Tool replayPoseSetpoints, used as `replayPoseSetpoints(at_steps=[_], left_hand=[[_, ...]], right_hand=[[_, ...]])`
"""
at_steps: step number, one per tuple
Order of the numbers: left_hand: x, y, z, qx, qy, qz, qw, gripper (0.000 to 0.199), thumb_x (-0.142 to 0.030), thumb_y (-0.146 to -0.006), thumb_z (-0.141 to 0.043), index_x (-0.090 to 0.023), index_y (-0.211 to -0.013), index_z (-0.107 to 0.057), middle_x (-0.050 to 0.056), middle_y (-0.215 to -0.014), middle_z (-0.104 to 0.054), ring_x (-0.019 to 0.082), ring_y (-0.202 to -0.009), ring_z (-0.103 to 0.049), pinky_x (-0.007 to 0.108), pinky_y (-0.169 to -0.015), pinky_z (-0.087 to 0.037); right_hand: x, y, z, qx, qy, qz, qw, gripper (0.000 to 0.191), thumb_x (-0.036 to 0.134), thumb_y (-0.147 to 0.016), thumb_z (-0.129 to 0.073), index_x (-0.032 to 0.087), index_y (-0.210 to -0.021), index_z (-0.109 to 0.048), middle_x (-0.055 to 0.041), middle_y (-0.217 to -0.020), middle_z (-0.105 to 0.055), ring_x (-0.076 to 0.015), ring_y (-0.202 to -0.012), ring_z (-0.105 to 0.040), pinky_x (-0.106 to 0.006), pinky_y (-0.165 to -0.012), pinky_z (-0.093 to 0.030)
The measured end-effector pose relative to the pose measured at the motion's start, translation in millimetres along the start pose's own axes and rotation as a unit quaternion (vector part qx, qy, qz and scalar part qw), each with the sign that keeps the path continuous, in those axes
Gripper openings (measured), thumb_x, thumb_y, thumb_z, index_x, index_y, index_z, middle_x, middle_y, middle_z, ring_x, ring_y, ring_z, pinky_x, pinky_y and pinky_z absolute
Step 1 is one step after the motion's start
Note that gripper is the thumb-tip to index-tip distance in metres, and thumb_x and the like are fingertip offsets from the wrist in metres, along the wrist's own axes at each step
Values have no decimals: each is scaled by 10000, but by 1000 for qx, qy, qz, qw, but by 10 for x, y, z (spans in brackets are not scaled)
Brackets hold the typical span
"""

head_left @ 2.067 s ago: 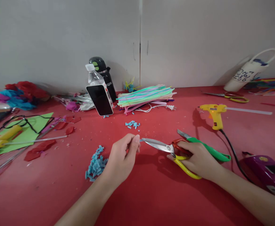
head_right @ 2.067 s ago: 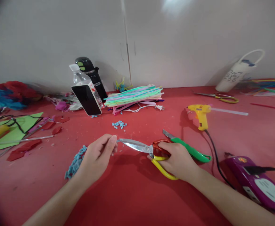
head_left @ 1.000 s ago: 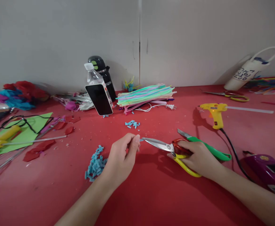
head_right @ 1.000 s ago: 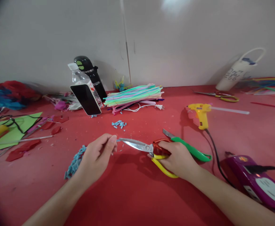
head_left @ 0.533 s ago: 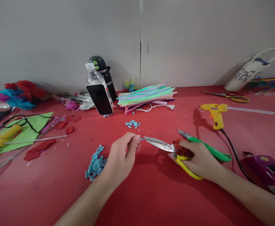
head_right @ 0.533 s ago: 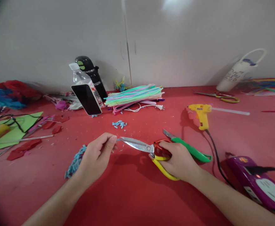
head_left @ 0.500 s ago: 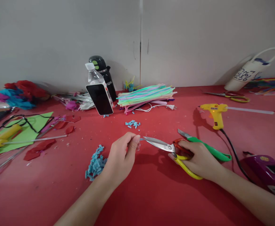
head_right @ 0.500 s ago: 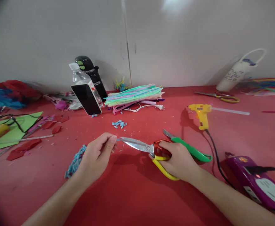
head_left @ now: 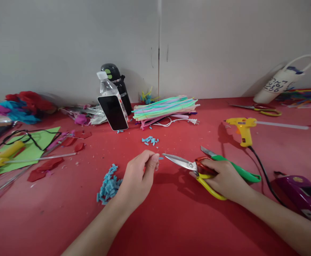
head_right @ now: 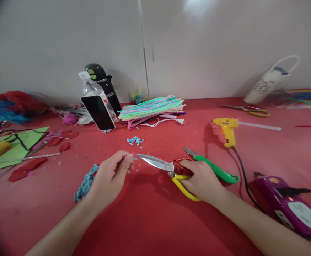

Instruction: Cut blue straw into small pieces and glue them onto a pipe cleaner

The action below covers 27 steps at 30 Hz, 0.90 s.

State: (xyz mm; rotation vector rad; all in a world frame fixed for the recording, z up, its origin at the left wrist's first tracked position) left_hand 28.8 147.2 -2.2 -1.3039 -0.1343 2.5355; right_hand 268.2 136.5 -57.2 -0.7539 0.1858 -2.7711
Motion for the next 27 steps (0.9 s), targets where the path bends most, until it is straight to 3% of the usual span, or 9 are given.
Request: replayPoseSetpoints(at_steps=[7,14,18,22,27], left_hand=[[15,0,19,-7,-13,-15,1000,269,-342,-985,-417,-193,-786,-520,-18,-705,-569,109,-646,-515,224,-624,-381],[13,-1,89,-60,-55,-101,992,224,-297,-974,-407,-196,-807,-518,7,-737,-562,143,-685,-538,246,-663,-402],[-3,47,225,-106,-101,-141,979,215,-273,-963,-413,-195,-787,-509,8,-730,-557,142,-677,-540,244,-656,-411],[-6,194,460,-139,-136,-137,971,255,-329,-962,-419,-194,-766,-512,11,-709,-559,145,-663,-544,243,-645,-412],[52,584,856,-110,-171,-123,971,257,-359,-945,-443,-178,-845,-594,42,-791,-651,153,-715,-590,249,-692,-427]], right_hand=[[-51,-4,-41,-12,-48,-25,998,382,499,-799,-628,216,-659,-415,41,-594,-409,-110,-542,-330,-240,-505,-290],[77,-80,8,-34,10,-3,999,352,498,-795,-617,207,-663,-469,42,-562,-466,-107,-513,-368,-242,-524,-277],[199,-83,53,-46,54,-8,997,287,466,-833,-570,206,-713,-549,-2,-646,-600,-140,-588,-513,-249,-568,-313],[244,11,123,-56,86,-33,994,224,417,-821,-582,199,-806,-632,-61,-810,-696,-191,-720,-620,-261,-627,-353],[167,243,282,-35,97,-65,993,193,378,-783,-613,201,-827,-674,-67,-786,-707,-202,-695,-623,-270,-602,-339]])
Point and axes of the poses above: each hand's wrist, its own y-axis away from the middle knuckle, its own z-axis out of the back of the hand, x = y × z, the point moved 7 cm from there along -y, towards the middle knuckle
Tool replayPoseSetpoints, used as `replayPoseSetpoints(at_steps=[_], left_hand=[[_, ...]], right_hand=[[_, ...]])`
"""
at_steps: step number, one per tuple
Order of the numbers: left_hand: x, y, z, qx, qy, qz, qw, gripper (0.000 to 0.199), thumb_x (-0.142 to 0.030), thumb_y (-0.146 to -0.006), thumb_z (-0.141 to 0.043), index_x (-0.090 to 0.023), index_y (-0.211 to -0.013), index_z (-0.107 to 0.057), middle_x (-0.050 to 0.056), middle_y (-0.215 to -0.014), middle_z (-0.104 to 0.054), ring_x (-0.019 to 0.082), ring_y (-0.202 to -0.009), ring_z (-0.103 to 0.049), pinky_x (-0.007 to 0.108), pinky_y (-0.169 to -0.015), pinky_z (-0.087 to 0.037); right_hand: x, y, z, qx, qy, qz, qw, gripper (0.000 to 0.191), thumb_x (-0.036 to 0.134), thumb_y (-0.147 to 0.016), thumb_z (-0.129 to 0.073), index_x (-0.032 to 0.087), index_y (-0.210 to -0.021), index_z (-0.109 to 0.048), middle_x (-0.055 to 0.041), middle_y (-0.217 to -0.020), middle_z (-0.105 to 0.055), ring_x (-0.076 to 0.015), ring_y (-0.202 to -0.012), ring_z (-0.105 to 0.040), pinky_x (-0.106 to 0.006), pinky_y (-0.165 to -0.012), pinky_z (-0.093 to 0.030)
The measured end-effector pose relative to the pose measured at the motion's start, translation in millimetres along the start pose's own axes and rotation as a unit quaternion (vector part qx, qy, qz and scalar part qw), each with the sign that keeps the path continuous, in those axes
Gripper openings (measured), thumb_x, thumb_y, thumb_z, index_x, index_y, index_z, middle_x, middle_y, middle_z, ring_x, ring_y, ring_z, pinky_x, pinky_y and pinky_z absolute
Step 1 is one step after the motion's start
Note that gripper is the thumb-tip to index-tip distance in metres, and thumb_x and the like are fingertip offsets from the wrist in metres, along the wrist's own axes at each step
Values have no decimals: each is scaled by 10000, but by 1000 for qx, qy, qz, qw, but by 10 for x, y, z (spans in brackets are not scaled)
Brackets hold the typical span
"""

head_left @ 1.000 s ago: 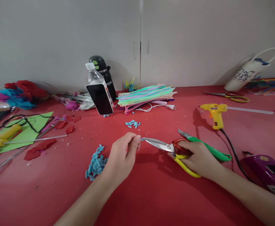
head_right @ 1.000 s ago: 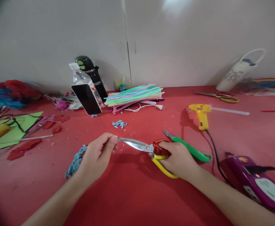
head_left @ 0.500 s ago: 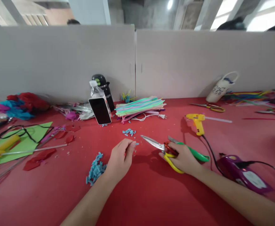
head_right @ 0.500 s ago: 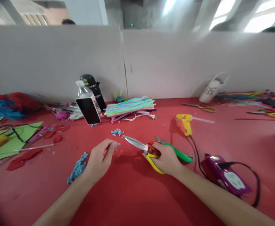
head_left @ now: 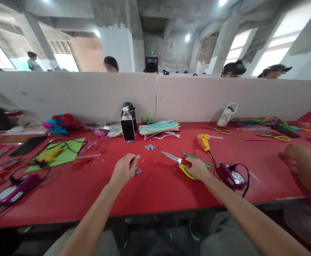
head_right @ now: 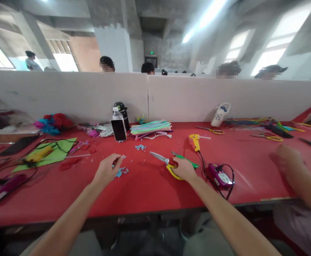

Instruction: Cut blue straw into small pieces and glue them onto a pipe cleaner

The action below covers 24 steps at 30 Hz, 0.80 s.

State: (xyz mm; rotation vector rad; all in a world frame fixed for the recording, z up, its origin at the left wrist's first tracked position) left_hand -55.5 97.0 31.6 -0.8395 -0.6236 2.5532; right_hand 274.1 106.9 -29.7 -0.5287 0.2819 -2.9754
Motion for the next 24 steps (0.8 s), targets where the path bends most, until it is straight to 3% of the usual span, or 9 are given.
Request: replayPoseSetpoints(at_steps=[2,4,6,9,13,17,24], left_hand=[[104,163,181,7,-11,37,999,283,-397,-927,-475,-172,-839,-622,37,-779,-668,149,-694,-593,243,-671,-423],[213,315,349,-21,-15,93,995,329,-445,-912,-490,-171,-801,-633,24,-722,-663,142,-656,-588,239,-646,-420],[269,436,415,-31,11,133,991,346,-459,-906,-489,-168,-800,-642,24,-718,-680,140,-675,-615,231,-652,-434],[257,557,373,-10,11,154,988,343,-465,-884,-513,-165,-803,-659,23,-714,-688,137,-683,-621,229,-675,-457],[215,697,372,-27,8,163,986,325,-465,-874,-525,-173,-816,-657,23,-720,-691,138,-681,-628,237,-699,-480],[234,843,408,-29,13,177,984,333,-482,-867,-533,-178,-781,-639,21,-697,-685,144,-670,-639,233,-670,-485],[253,856,368,-7,22,177,984,340,-504,-865,-525,-187,-801,-630,22,-722,-695,158,-691,-648,228,-647,-473]], right_hand=[[-75,92,86,3,-6,-20,1000,227,414,-785,-610,203,-830,-679,-67,-799,-707,-199,-701,-616,-269,-593,-339],[-145,195,159,5,-16,-44,999,301,481,-796,-590,195,-822,-679,-67,-758,-695,-194,-679,-605,-270,-578,-339],[-191,310,208,10,-29,-61,998,363,534,-782,-595,182,-811,-677,-60,-736,-685,-185,-669,-600,-268,-582,-349],[-225,505,243,17,-40,-84,996,381,538,-774,-602,165,-795,-675,-50,-697,-670,-175,-647,-588,-266,-573,-348],[-131,759,337,-44,-50,-63,996,343,510,-761,-626,169,-748,-666,-53,-682,-664,-177,-661,-591,-260,-571,-348],[-44,962,328,-58,-84,-64,993,299,485,-773,-620,188,-765,-652,-36,-683,-664,-173,-659,-605,-247,-565,-355],[17,1030,280,-39,-97,-54,993,296,502,-796,-589,215,-837,-648,-38,-721,-684,-187,-657,-623,-255,-558,-354]])
Point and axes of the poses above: each hand's wrist, its own y-axis away from the middle knuckle, its own z-axis out of the back of the hand, x = y × z, the point moved 7 cm from there along -y, towards the middle knuckle
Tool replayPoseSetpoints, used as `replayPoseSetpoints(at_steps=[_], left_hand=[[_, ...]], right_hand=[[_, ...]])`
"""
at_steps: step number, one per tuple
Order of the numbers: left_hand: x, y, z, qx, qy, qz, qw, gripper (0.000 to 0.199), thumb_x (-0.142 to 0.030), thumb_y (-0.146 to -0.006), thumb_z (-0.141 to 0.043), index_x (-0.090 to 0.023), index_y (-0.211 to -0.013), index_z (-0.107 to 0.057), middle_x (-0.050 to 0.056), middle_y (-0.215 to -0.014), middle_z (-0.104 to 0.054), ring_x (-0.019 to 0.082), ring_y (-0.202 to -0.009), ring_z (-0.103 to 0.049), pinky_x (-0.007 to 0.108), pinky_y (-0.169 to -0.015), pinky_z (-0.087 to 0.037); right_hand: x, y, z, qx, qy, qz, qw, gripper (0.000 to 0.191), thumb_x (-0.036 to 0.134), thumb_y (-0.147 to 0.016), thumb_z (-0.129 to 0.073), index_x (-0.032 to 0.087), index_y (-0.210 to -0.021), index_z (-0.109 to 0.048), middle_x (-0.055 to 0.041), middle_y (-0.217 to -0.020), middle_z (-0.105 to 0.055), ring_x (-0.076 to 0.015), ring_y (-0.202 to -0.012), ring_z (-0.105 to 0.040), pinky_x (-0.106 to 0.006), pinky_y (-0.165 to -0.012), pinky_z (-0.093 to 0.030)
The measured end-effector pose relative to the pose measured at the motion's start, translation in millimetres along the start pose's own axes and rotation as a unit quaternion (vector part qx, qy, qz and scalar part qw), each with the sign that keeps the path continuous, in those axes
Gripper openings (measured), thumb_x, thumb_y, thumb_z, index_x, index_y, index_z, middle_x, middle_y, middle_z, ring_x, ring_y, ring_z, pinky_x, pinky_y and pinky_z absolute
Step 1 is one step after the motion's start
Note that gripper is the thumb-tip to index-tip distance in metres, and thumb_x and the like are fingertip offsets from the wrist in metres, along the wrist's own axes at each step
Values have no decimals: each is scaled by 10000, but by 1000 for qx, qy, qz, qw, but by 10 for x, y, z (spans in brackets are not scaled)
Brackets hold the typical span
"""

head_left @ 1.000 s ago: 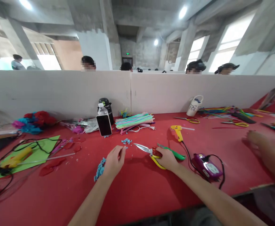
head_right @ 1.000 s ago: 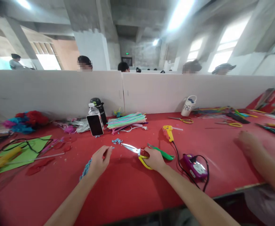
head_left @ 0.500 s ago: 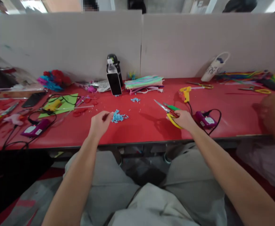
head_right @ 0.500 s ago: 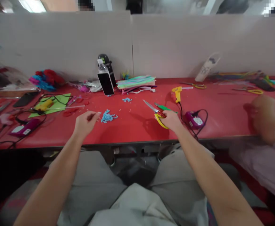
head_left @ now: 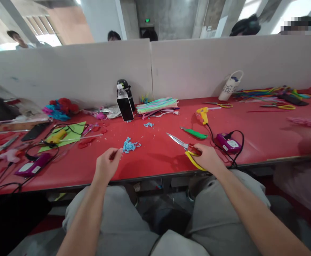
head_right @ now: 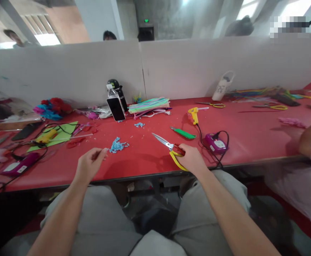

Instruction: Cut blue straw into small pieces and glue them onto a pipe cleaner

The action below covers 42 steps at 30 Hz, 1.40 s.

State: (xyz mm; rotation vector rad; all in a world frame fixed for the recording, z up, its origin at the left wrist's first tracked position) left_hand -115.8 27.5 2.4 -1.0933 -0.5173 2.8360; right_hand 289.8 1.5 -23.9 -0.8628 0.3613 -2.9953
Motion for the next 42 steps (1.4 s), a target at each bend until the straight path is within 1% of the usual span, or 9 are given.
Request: replayPoseSetpoints(at_steps=[11,15,23,27,32,34,36,38,42], left_hand=[[-300,-200,-127,83,-65,-51,993,340,-472,-884,-471,-184,-780,-619,21,-717,-667,141,-646,-561,235,-633,-404],[-192,-355,-211,123,-80,-50,988,249,-403,-862,-502,-192,-816,-627,47,-781,-696,180,-740,-625,265,-699,-443],[82,-628,-277,115,-97,-61,987,277,-356,-798,-558,-169,-947,-698,103,-966,-708,203,-837,-648,297,-806,-476],[259,-664,-171,89,-102,-32,990,298,-373,-817,-516,-163,-926,-697,97,-969,-724,205,-867,-659,283,-797,-486],[373,-666,-87,66,-125,2,990,470,-521,-870,-432,-154,-722,-686,92,-775,-722,230,-790,-662,309,-758,-488],[337,-645,-116,64,-124,-3,990,495,-555,-873,-432,-154,-794,-711,102,-911,-738,238,-906,-666,319,-845,-487],[261,-604,-166,54,-123,-14,991,494,-568,-858,-473,-160,-994,-715,121,-1198,-676,265,-1167,-582,354,-1013,-419],[176,-538,-228,39,-131,-14,991,578,-593,-844,-499,-168,-1207,-646,144,-1439,-499,316,-1393,-359,456,-1136,-278],[2,-324,-437,59,-184,-21,981,706,-663,-837,-474,-267,-1421,-463,96,-1614,-179,371,-1485,-64,608,-1156,-114]], right_hand=[[106,-220,-54,52,22,27,998,312,518,-764,-598,210,-713,-611,-22,-650,-639,-155,-582,-554,-263,-536,-314],[73,-368,-64,62,43,47,996,349,546,-752,-593,204,-680,-587,-27,-645,-622,-151,-572,-521,-268,-531,-300],[53,-731,-181,47,46,73,995,332,524,-773,-584,200,-703,-586,-47,-702,-647,-167,-626,-553,-270,-571,-325],[-21,-746,-286,63,37,69,995,279,480,-763,-614,205,-729,-587,-30,-687,-656,-163,-609,-576,-258,-556,-341],[-44,-659,-384,83,22,78,993,228,424,-737,-663,215,-804,-602,-25,-766,-696,-177,-681,-631,-248,-586,-387],[-8,-618,-395,82,20,84,993,224,427,-755,-652,218,-817,-605,-31,-784,-700,-188,-710,-639,-255,-605,-401],[41,-573,-399,81,20,90,992,218,429,-772,-638,222,-832,-607,-34,-800,-701,-193,-727,-644,-262,-625,-416],[86,-524,-390,74,24,93,993,267,445,-761,-651,224,-905,-611,-50,-891,-708,-211,-803,-654,-275,-670,-436],[121,-430,-344,55,39,98,993,611,526,-628,-759,217,-1120,-570,-103,-1168,-660,-278,-1037,-623,-317,-774,-456]])
Point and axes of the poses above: each hand's wrist, its own y-axis away from the middle knuckle, its own z-axis out of the back of the hand, x = y × z, the point moved 7 cm from there along -y, towards the middle knuckle
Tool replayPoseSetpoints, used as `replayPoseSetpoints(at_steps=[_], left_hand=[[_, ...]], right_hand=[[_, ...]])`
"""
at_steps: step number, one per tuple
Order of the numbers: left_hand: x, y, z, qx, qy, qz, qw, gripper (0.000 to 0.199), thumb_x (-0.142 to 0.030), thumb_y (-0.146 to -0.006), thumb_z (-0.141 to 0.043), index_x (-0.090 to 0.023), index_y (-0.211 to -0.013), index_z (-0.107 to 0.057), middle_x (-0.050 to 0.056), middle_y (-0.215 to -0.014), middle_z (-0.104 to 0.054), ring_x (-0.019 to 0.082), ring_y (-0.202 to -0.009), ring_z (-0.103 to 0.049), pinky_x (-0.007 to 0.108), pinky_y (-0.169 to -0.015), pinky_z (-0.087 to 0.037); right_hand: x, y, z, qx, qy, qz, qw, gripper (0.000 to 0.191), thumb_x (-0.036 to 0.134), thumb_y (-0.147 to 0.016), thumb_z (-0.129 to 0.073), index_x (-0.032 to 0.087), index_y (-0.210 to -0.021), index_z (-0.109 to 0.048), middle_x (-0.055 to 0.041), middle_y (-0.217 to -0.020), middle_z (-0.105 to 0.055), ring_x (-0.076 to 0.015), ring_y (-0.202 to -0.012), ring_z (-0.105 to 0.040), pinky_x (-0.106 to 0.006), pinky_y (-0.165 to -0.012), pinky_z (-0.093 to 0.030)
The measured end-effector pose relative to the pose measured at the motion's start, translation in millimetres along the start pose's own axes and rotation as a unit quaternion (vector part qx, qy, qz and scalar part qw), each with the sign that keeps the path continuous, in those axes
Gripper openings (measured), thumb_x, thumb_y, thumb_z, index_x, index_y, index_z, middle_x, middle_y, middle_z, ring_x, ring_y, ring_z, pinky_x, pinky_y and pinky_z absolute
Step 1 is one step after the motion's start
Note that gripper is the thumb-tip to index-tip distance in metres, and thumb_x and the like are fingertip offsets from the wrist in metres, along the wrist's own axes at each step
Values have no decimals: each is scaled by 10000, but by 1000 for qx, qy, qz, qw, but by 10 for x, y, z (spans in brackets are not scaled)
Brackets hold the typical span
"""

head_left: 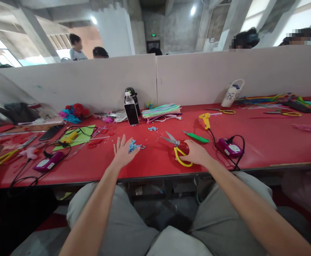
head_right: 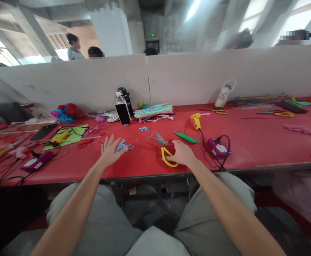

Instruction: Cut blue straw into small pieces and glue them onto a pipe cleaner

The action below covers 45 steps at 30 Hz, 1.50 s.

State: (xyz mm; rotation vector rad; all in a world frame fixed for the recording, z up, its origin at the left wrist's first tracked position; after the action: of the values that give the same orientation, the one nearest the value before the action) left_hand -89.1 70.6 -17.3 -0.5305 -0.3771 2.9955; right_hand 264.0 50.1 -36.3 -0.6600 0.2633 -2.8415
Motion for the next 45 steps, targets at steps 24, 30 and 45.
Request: replayPoseSetpoints(at_steps=[24,30,45], left_hand=[[-303,281,-154,-67,-113,-136,982,641,-472,-922,-414,-253,-1514,-296,47,-1630,-107,308,-1494,-81,539,-1195,-92],[-176,-147,-263,-22,-113,-51,992,700,-610,-884,-407,-216,-1463,-404,112,-1582,-277,355,-1456,-226,531,-1164,-217],[-181,-324,-451,-13,-61,-68,996,614,-507,-894,-432,-80,-1328,-512,201,-1352,-548,324,-1264,-507,422,-1055,-400]], right_hand=[[-273,111,11,-83,58,37,994,488,506,-765,-650,176,-1122,-617,-122,-1144,-660,-302,-1103,-595,-424,-963,-462],[-324,80,-29,-79,50,28,995,495,506,-763,-646,164,-1119,-616,-122,-1147,-656,-296,-1103,-584,-414,-970,-453],[-271,54,-72,-78,41,2,996,450,486,-774,-635,171,-1095,-611,-130,-1102,-652,-302,-1082,-577,-409,-927,-457]])
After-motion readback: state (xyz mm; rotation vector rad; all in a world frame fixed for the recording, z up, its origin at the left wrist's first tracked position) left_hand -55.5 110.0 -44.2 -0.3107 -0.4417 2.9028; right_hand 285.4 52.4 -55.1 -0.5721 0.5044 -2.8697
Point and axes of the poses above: each hand's wrist, its own y-axis away from the middle knuckle, its own z-axis out of the back of the hand, x = y × z, the point moved 7 cm from there along -y, towards the middle knuckle
